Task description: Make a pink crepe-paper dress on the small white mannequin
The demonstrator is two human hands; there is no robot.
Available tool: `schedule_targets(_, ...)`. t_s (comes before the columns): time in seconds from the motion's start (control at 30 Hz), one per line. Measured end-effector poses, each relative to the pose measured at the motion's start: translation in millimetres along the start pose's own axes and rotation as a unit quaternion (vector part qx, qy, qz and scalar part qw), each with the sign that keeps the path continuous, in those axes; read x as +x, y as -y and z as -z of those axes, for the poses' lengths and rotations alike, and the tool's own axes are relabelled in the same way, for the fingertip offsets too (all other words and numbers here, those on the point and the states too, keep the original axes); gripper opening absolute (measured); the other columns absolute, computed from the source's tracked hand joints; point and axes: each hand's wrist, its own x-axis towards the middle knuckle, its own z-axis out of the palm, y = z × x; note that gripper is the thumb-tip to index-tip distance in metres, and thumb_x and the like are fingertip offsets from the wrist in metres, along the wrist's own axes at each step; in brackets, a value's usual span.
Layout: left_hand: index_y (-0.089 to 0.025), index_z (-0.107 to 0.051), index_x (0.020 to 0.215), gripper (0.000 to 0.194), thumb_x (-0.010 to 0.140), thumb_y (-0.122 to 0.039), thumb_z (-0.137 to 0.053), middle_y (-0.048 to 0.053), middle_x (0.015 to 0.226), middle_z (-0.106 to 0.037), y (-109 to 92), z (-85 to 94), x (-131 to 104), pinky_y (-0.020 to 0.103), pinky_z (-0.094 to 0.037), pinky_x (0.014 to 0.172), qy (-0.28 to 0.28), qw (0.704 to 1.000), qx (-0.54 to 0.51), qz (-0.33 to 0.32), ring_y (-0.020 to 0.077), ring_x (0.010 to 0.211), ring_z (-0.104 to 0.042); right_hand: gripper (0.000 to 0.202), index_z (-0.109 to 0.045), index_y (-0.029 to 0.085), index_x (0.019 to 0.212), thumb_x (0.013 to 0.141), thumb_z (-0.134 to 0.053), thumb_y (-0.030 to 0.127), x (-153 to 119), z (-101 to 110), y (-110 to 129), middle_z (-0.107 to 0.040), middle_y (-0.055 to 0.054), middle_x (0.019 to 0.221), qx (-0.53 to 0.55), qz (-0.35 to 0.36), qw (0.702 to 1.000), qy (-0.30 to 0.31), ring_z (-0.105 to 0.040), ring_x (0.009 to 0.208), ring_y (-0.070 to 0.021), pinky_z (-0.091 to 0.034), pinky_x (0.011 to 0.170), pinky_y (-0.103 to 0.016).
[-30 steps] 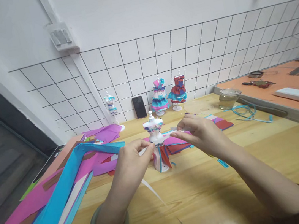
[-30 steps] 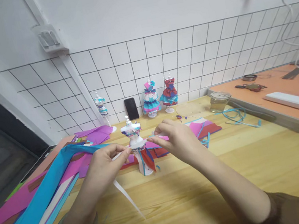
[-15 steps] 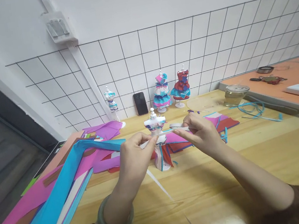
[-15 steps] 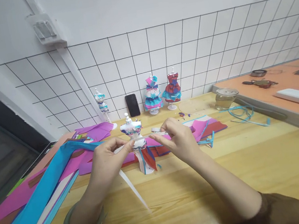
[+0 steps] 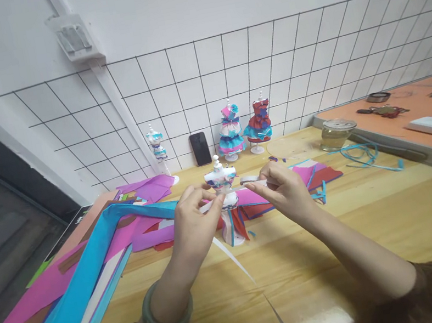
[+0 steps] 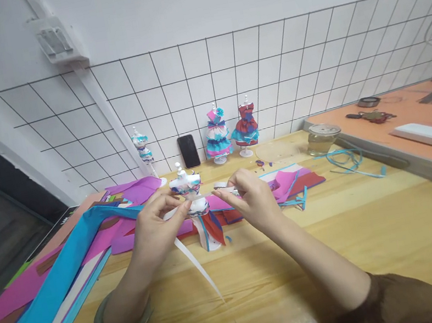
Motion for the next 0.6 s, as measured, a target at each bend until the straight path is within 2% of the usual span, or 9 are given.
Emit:
schedule_targets(0.1,-0.019,-0.056,0.068,0.016,0.081,-0.028,-0.057,0.003,0.093,-0.064,0.8,-2.4,0.1,0.027,-0.045,0.084,0.008,1.0,0.0,0.01,0.0161,0.093,-0.061,0.031,-0.043,0.021,0.068,0.083,-0.061,0.042,-0.1,-0.5,-1.3,-0.04,0.003,0.062,-0.003,0.001,1.0,-0.004,-0.035,0.053,-0.0113,-0.029,0.051,-0.026)
schedule_targets(0.23,-0.019,-0.056,0.069,0.016,0.081,-0.029,-0.057,0.001,0.085,-0.066,2.3,-4.8,-0.4,0.026,-0.045,0.08,0.013,1.0,0.008,0.025,0.0152,0.085,-0.062,0.031,-0.043,0.021,0.068,0.083,-0.061,0.041,-0.6,-1.5,-2.4,-0.038,0.004,0.061,-0.002,-0.006,1.0,-0.003,-0.035,0.052,-0.011,-0.028,0.05,-0.025)
schedule_targets(0.6,-0.019,-0.057,0.068,0.016,0.078,-0.031,-0.06,0.001,0.084,-0.067,9.7,-9.2,1.7,0.026,-0.044,0.074,-0.007,0.999,-0.026,0.04,0.0151,0.08,-0.062,0.029,-0.044,0.021,0.069,0.082,-0.062,0.039,-1.6,-4.6,-4.9,-0.037,0.004,0.062,0.006,-0.006,1.0,-0.009,-0.033,0.052,-0.01,-0.027,0.049,-0.025)
